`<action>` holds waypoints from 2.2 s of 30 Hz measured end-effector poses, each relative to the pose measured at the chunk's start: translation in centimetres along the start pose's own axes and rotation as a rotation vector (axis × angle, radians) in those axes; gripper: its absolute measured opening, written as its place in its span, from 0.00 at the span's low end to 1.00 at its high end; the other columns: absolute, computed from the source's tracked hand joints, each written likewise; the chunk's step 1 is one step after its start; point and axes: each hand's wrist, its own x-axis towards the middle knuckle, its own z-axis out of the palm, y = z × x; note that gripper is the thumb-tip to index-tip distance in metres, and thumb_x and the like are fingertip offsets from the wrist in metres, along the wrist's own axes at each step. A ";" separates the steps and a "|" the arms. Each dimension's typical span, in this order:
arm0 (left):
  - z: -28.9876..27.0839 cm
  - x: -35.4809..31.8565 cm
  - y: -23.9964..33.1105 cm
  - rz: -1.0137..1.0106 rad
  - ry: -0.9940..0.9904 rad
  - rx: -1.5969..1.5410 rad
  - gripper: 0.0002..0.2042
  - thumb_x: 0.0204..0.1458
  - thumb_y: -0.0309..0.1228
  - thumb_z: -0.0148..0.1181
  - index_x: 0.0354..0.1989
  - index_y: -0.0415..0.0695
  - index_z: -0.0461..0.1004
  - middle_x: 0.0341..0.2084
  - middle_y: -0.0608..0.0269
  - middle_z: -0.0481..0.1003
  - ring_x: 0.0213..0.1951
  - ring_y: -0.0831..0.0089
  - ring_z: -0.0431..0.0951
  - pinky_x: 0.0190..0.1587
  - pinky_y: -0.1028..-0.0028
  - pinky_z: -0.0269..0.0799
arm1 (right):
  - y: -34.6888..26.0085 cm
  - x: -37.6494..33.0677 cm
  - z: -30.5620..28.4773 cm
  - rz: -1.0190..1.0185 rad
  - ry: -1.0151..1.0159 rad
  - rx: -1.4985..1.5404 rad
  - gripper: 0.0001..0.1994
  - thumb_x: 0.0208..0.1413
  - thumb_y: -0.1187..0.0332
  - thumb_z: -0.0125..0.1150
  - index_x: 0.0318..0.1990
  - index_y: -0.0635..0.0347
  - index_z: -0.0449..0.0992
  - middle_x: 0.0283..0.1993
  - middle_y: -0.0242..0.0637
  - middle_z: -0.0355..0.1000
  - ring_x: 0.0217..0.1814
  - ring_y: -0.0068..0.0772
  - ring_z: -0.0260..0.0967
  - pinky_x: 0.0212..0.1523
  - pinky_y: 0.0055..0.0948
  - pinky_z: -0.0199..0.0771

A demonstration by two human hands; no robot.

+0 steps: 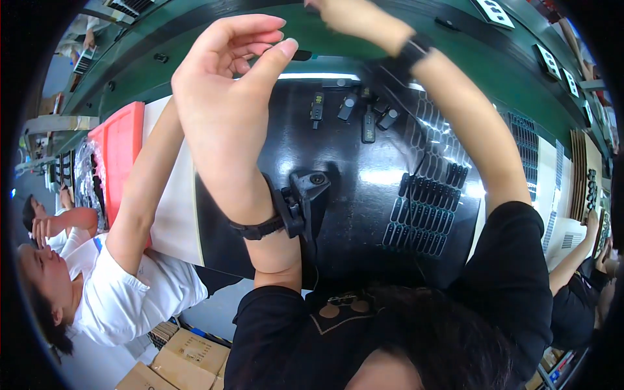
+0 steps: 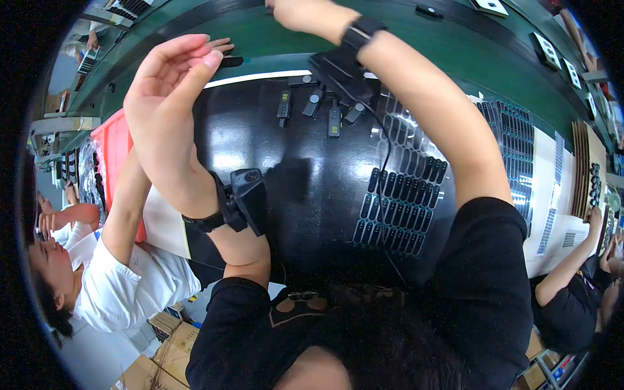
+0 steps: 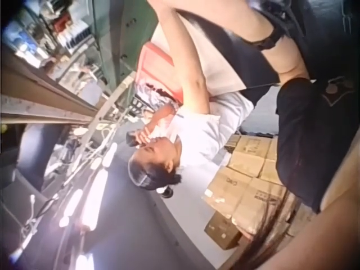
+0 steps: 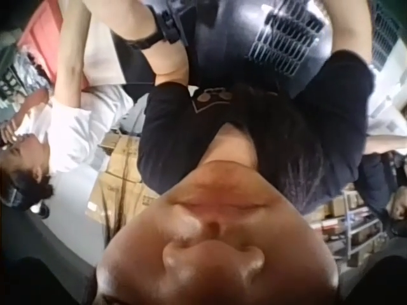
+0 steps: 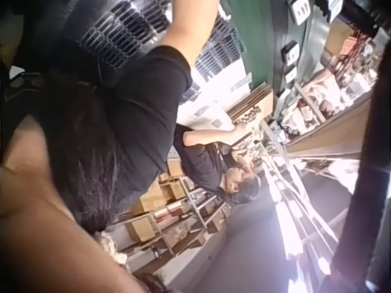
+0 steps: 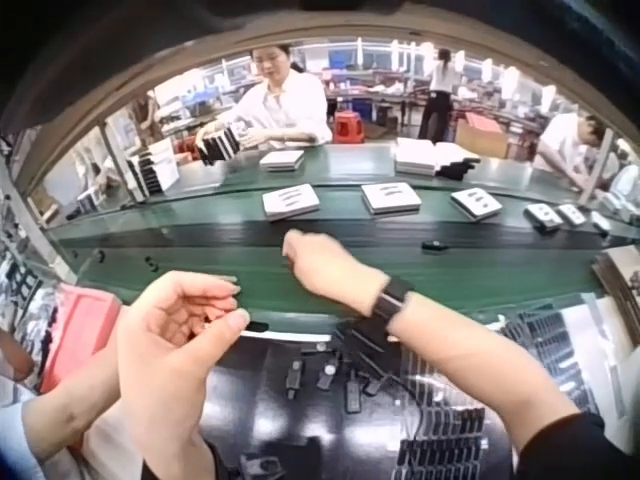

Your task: Assembling or inspecting small electronic devices with digital displays on a production line.

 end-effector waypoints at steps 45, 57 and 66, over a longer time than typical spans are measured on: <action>7.2 -3.1 2.2 -0.321 -0.322 -0.895 0.08 0.39 0.14 0.52 0.29 0.36 0.68 0.24 0.61 0.70 0.29 0.74 0.70 0.35 0.79 0.64 | -10.0 -16.4 -15.8 0.216 0.228 0.556 0.14 0.37 0.87 0.56 0.36 0.76 0.63 0.34 0.48 0.66 0.36 0.39 0.69 0.36 0.29 0.74; 8.1 -3.9 2.8 -0.202 -0.222 -0.662 0.08 0.39 0.15 0.54 0.30 0.36 0.68 0.25 0.62 0.70 0.28 0.78 0.70 0.32 0.84 0.65 | -10.4 -16.4 -16.2 0.142 0.221 0.421 0.15 0.36 0.86 0.57 0.36 0.75 0.64 0.33 0.47 0.67 0.35 0.36 0.69 0.35 0.26 0.73; 7.4 -2.3 1.7 -0.312 -0.500 -0.489 0.05 0.44 0.23 0.54 0.30 0.36 0.69 0.21 0.68 0.70 0.22 0.87 0.65 0.23 0.88 0.57 | -10.2 -15.9 -15.8 0.353 0.333 0.781 0.13 0.40 0.84 0.54 0.37 0.74 0.64 0.33 0.47 0.68 0.31 0.33 0.69 0.35 0.24 0.72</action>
